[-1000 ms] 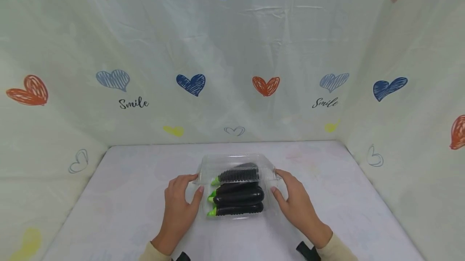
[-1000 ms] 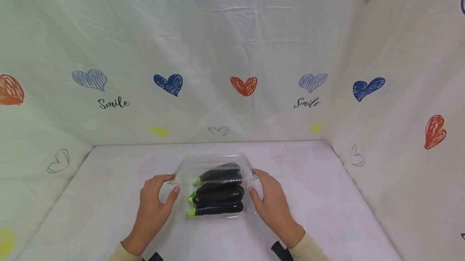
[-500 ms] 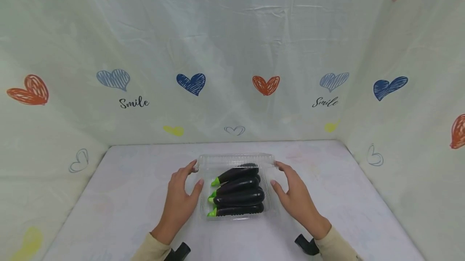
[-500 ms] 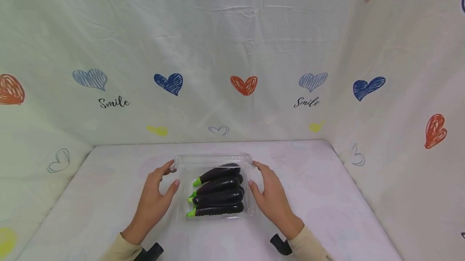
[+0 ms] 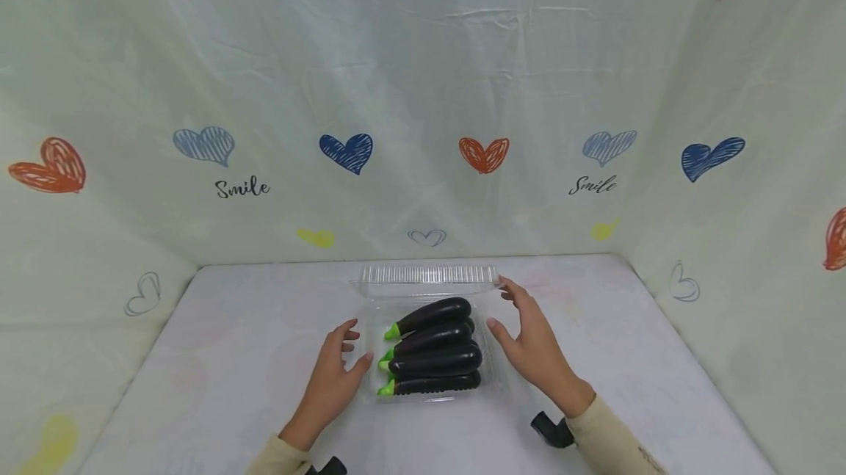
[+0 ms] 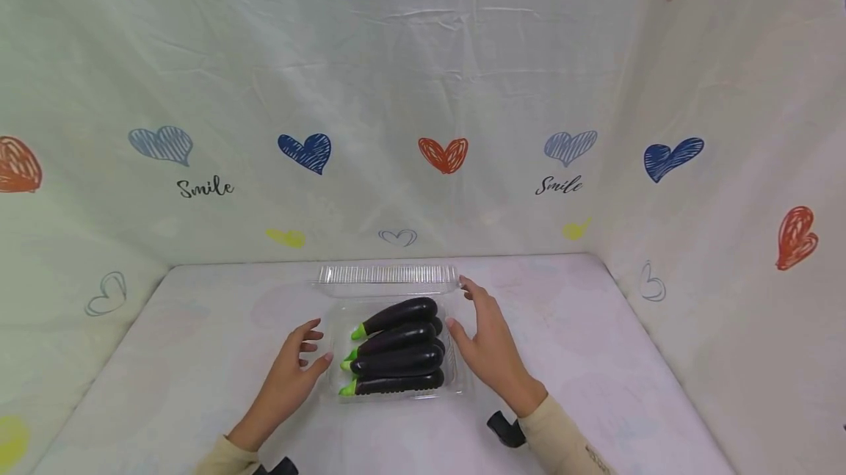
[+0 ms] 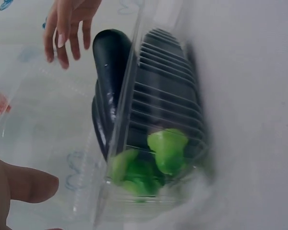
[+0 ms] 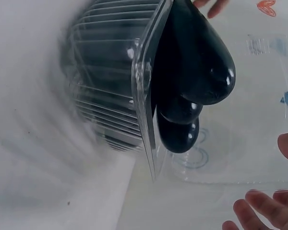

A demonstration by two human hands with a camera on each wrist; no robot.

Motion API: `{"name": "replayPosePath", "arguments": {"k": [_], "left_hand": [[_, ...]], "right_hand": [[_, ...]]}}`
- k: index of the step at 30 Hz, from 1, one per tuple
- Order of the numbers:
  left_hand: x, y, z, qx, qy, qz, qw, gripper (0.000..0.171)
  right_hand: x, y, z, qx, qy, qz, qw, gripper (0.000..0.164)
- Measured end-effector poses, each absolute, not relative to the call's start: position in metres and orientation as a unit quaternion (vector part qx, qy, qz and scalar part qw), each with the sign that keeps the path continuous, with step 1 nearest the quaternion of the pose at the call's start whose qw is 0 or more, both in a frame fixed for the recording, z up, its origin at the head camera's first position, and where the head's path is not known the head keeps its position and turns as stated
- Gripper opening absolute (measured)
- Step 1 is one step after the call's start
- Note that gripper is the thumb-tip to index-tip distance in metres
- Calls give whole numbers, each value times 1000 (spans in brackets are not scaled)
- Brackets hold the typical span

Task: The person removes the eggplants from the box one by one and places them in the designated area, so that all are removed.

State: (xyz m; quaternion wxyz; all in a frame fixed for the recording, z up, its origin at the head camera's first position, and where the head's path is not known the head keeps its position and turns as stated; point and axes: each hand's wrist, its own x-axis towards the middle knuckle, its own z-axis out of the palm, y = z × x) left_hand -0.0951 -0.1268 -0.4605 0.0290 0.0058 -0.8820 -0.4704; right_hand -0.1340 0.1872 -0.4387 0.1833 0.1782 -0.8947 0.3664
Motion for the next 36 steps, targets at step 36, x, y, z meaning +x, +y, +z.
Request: {"name": "replayPosePath", "arguments": {"k": [36], "left_hand": [[-101,-135,-474,77,-782,-614,-76,50]], "right_hand": [[-177,191,-454,192,-882,416,109,79]]}}
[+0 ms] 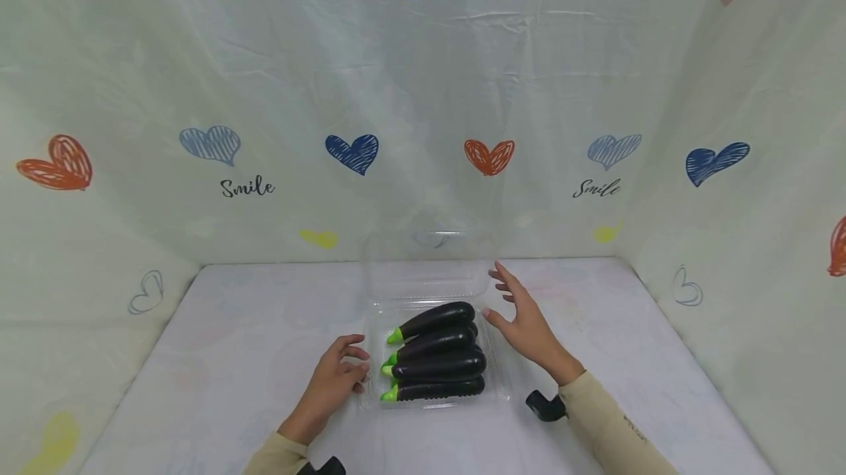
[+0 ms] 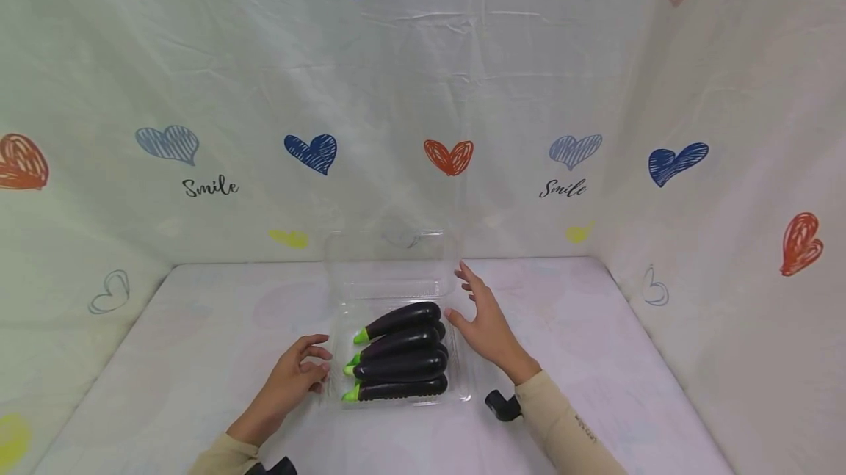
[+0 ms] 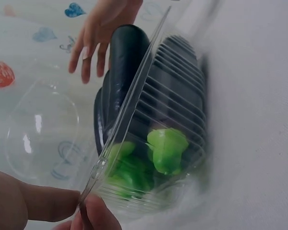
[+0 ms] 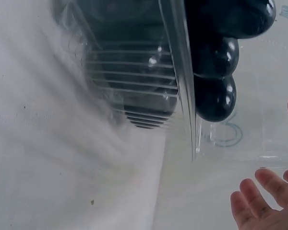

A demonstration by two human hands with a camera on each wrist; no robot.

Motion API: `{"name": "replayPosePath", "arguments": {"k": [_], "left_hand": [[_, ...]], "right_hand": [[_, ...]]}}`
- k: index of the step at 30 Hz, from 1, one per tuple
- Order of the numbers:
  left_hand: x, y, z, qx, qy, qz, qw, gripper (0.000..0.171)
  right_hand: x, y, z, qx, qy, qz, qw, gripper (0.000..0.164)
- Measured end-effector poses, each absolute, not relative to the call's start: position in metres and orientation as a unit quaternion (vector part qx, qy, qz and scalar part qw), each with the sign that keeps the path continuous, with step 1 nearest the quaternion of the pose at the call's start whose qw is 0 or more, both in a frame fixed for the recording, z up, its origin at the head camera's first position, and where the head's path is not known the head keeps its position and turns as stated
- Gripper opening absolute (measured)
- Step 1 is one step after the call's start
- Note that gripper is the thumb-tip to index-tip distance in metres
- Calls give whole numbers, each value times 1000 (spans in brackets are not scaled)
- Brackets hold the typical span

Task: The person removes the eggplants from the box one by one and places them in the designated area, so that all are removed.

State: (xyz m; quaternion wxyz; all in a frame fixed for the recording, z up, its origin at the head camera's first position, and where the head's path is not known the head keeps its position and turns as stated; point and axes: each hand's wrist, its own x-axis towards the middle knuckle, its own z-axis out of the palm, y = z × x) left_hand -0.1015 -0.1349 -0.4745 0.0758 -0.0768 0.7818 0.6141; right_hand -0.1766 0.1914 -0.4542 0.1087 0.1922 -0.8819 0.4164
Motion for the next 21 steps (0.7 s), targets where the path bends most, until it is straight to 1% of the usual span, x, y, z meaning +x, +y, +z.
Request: {"name": "replayPosePath", "arguments": {"k": [9,15,21], "left_hand": [[-103,-137,-474,-91,770,622,106,52],[-102,-137,-474,-106,772,613,131,56],[-96,-137,-473,-103,762,624,140,60]], "right_hand": [[-184,196,-459,170,-890,417,74,78],[-187,199,-464,157,-888,430,45,74],[-189,202,-471,149,-887,436,21,69]]}}
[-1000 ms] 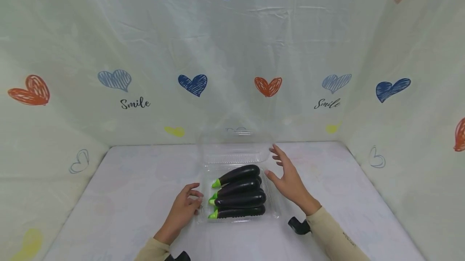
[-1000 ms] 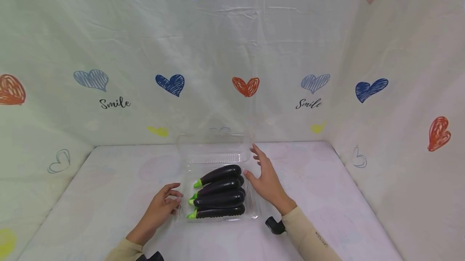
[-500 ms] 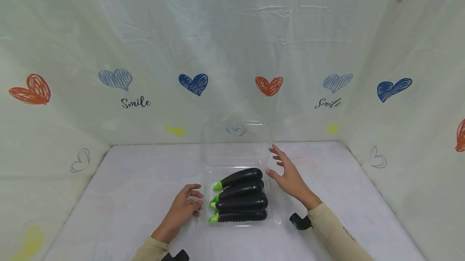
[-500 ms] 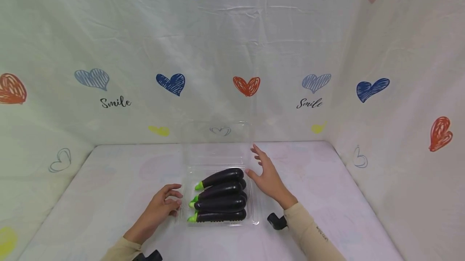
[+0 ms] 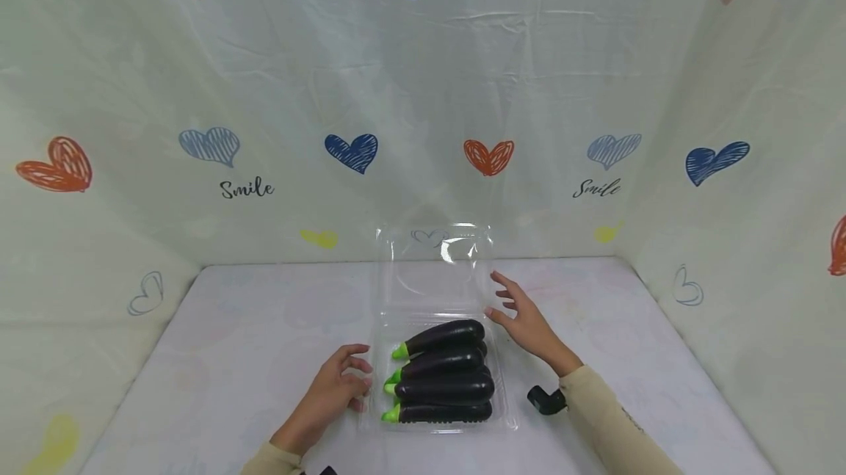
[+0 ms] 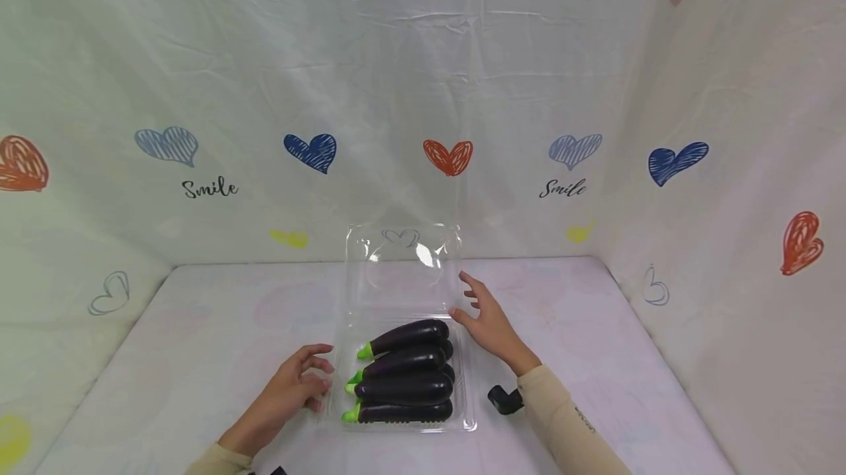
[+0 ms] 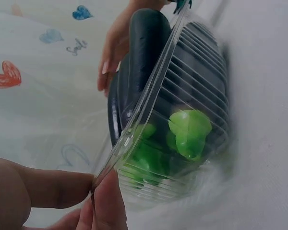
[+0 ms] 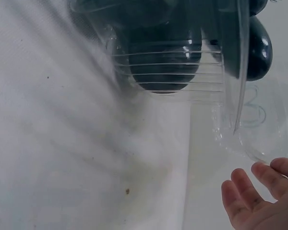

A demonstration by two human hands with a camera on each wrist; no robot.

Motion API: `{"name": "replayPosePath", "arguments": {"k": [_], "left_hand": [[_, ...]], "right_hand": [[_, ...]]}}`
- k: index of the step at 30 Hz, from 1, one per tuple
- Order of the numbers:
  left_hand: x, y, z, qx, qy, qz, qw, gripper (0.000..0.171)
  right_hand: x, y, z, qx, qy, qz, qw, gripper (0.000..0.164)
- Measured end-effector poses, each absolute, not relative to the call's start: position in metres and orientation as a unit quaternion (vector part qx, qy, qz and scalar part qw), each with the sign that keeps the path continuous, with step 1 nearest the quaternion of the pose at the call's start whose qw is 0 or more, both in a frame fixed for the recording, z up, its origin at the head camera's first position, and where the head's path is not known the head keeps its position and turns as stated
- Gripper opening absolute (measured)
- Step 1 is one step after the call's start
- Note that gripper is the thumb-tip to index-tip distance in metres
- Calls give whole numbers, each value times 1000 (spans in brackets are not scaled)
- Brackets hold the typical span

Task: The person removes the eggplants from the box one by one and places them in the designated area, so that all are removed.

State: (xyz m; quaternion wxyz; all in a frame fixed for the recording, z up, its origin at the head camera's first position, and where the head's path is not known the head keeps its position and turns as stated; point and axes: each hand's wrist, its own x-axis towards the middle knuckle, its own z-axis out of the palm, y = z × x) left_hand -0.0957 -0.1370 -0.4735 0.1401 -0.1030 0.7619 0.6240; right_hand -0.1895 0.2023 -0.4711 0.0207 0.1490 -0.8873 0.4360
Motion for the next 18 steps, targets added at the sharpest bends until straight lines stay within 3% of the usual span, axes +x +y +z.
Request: {"name": "replayPosePath", "arguments": {"k": [18], "left_hand": [[-88,-137,-478,-79,751,638,153,63]], "right_hand": [[-188,202,-488,106,-892,429,-97,65]]}}
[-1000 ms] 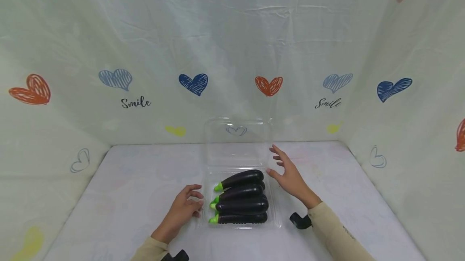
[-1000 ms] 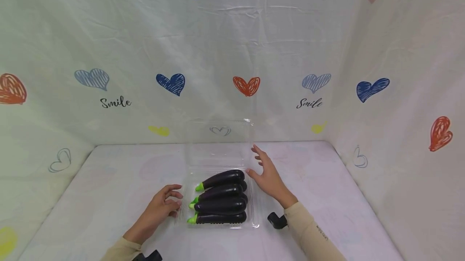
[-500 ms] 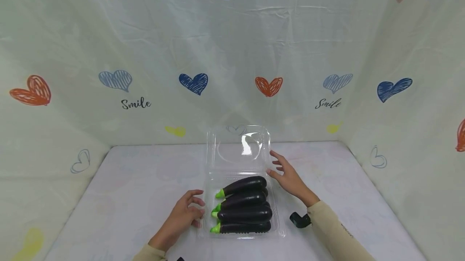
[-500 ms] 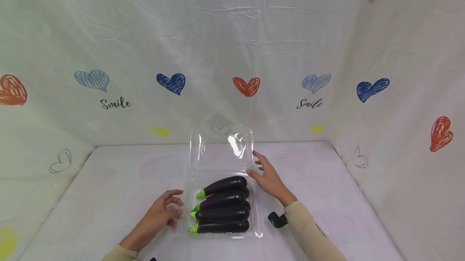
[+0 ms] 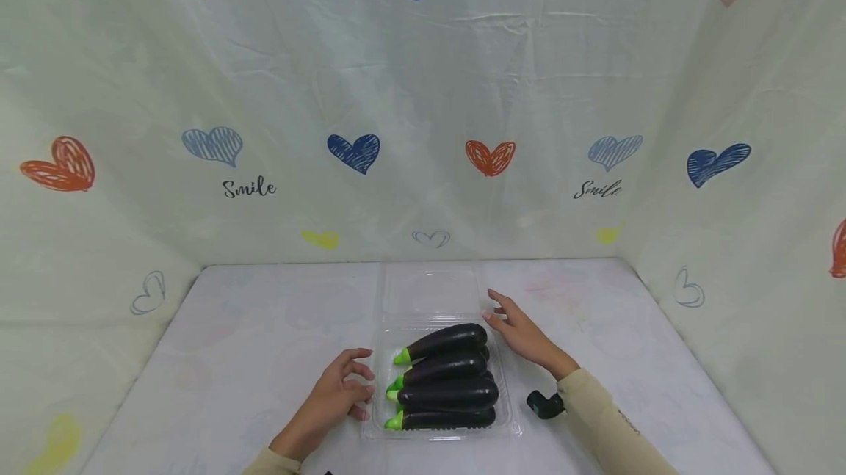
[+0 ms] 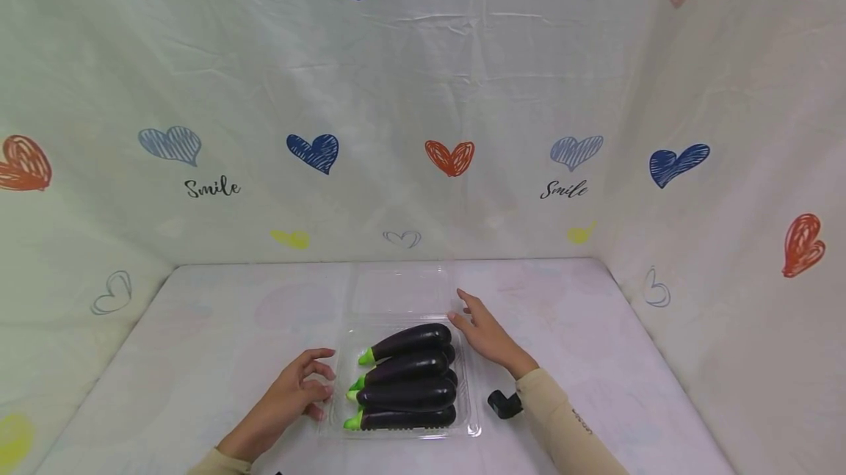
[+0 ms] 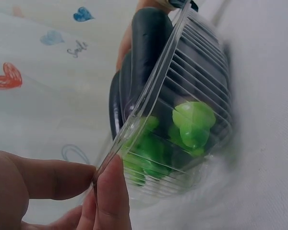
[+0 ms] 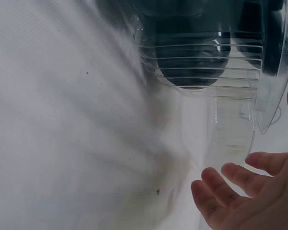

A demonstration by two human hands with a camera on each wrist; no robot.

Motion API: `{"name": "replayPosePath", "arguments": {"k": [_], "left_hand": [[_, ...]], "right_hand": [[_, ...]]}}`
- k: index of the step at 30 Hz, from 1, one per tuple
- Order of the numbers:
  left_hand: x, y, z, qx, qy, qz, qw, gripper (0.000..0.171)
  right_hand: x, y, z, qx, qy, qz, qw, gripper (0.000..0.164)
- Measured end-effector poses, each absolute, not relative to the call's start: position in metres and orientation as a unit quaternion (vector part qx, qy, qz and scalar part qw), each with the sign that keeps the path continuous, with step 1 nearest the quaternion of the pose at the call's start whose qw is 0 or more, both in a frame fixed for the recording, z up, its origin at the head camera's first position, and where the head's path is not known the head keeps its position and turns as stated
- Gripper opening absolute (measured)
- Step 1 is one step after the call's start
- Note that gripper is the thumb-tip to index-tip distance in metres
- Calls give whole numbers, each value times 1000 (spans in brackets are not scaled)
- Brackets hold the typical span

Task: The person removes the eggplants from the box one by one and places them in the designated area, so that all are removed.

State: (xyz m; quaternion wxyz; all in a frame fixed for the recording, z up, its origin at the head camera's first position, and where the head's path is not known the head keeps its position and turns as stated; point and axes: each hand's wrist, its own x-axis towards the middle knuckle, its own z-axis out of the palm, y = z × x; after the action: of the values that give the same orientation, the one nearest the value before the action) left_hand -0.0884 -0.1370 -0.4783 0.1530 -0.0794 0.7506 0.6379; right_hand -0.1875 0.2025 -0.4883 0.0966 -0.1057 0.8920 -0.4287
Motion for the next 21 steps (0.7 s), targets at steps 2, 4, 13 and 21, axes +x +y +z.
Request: {"name": "replayPosePath", "arguments": {"k": [2,4,13,21], "left_hand": [[-89,-137,-480,-80,752,636,154,63],[-90,-138,-480,-78,751,637,157,63],[-91,-141,-479,-63,738,649,172,60],[-94,-142,-476,-62,739,647,178,50]], "right_hand": [[-187,203,-489,-108,891,-428,103,64],[-185,203,-489,-112,891,-427,102,62],[-175,204,-476,-146,911,-383,54,62],[-160,198,-458,-222,918,-325,-39,57]]}}
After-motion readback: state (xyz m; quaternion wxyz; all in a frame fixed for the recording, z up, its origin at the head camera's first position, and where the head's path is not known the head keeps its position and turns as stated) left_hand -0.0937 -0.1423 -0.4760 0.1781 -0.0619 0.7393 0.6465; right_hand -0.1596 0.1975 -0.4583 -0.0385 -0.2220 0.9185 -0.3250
